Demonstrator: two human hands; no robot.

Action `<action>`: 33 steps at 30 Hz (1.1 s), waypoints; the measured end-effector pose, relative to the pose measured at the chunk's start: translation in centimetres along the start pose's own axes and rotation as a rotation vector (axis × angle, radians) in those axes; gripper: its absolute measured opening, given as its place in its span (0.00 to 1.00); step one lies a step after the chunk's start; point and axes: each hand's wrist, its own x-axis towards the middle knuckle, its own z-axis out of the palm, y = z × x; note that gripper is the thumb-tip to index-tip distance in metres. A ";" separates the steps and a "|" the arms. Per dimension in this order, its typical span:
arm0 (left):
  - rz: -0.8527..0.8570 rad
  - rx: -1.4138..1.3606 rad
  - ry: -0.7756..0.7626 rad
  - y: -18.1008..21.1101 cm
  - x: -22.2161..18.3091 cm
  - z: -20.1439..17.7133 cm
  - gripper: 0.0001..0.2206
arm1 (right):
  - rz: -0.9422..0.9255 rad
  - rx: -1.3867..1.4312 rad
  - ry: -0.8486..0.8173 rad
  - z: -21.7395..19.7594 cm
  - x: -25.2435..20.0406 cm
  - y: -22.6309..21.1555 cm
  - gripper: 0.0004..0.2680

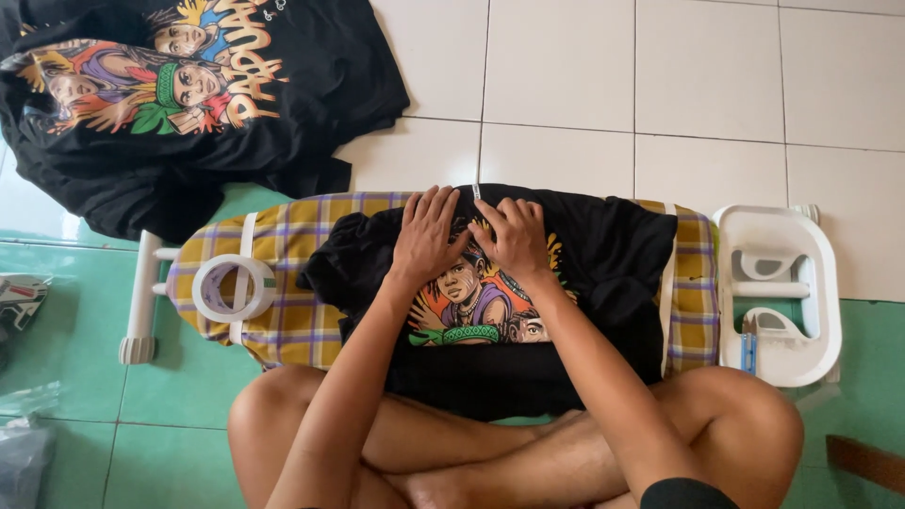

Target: Applying small pieces of tape to a t-shirt graphic to mask specific areas for processing.

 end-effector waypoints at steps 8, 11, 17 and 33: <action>0.019 -0.175 0.009 0.1 -0.3 -1.3 0.34 | 0.027 0.006 -0.079 -0.5 0.1 0.1 0.16; 0.089 -0.271 0.015 0.0 -1.8 -2.5 0.38 | 0.016 0.067 -0.142 -2.7 0.0 0.2 0.20; 0.048 -0.246 -0.195 -0.4 -5.7 -4.7 0.34 | -0.073 0.087 -0.261 -7.8 -5.1 0.7 0.21; -0.275 -0.169 -0.404 1.1 -15.3 -10.1 0.39 | 0.396 -0.039 -0.465 -15.0 -10.3 3.1 0.24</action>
